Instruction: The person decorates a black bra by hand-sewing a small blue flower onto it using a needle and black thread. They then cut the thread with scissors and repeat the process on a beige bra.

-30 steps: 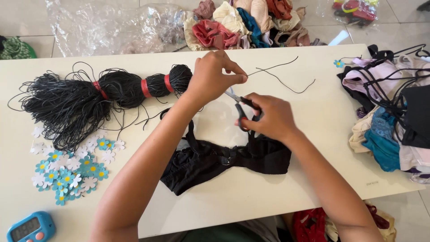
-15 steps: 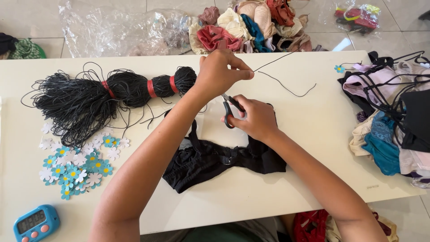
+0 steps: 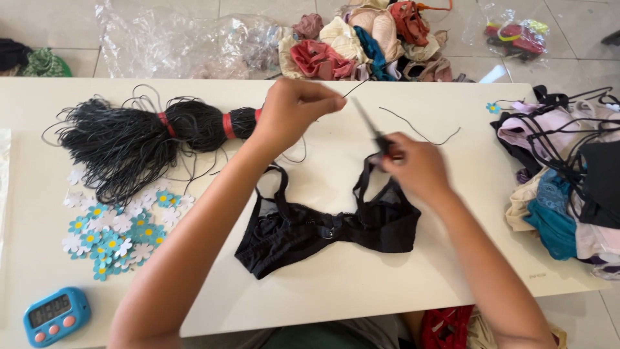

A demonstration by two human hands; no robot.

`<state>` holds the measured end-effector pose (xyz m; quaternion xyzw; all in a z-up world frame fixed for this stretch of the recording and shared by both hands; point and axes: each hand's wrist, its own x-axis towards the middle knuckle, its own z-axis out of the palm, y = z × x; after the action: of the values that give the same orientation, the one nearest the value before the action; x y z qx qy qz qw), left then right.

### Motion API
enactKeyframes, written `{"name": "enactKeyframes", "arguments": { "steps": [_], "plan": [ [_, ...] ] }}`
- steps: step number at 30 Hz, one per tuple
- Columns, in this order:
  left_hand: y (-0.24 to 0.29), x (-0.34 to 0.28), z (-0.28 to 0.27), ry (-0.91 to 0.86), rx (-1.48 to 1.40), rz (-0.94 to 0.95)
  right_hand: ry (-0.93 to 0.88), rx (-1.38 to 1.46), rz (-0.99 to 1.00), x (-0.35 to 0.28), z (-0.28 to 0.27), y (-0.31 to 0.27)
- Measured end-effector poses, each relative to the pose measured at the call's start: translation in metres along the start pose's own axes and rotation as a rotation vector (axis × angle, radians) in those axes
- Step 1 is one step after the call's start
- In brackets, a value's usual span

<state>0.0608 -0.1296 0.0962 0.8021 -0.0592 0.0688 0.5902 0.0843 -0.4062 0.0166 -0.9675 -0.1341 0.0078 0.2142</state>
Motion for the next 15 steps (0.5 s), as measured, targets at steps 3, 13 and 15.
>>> {"name": "enactKeyframes", "arguments": {
  "steps": [3, 13, 15],
  "plan": [
    [-0.007, -0.03, -0.018, -0.032, -0.118, -0.165, -0.026, -0.214, 0.117, -0.004, -0.02, 0.035],
    [-0.069, -0.092, -0.036, 0.01, -0.253, -0.255, -0.04, -0.722, 0.136, -0.015, -0.03, 0.062],
    [-0.063, -0.102, -0.033, 0.009, -0.218, -0.254, 0.052, -0.746, 0.06, -0.023, -0.024, 0.053]
  ]
}}
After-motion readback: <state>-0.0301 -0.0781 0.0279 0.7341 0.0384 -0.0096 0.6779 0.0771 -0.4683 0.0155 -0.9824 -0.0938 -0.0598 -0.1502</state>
